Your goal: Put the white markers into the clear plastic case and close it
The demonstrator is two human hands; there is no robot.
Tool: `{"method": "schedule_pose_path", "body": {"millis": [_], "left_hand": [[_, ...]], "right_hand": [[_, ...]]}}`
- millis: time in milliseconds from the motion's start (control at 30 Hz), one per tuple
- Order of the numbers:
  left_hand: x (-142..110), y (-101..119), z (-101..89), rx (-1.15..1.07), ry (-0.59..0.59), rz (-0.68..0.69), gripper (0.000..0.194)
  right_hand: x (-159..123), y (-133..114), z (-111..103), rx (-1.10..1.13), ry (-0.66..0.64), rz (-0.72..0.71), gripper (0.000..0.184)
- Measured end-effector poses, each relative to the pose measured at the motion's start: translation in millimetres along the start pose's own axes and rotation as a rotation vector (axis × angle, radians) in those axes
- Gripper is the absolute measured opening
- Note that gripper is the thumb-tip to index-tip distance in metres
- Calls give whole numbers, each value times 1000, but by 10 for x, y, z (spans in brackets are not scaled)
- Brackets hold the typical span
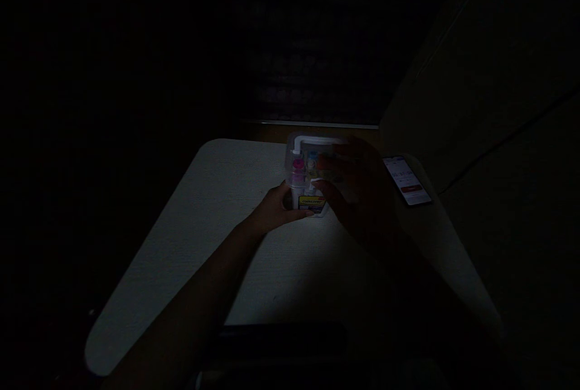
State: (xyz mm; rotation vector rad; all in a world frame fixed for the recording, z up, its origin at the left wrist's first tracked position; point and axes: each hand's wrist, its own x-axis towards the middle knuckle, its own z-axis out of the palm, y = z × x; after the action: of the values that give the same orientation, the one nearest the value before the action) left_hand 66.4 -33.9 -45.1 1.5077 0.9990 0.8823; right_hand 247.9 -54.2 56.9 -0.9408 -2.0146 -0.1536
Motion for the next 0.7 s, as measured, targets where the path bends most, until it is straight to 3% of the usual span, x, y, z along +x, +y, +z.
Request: {"method": "schedule_pose_path", "body": {"millis": [300,467,700], "left_hand": [[1,47,-5,50,23,-25,60],[-5,40,6,116,56,9,60],[-5,-31,-21,296,10,95,69]], "right_hand": [[20,-3,-28,-8,-13,14,22],[39,25,-57,7,-46,18,26],[78,37,-87,46,-95,38,27]]}}
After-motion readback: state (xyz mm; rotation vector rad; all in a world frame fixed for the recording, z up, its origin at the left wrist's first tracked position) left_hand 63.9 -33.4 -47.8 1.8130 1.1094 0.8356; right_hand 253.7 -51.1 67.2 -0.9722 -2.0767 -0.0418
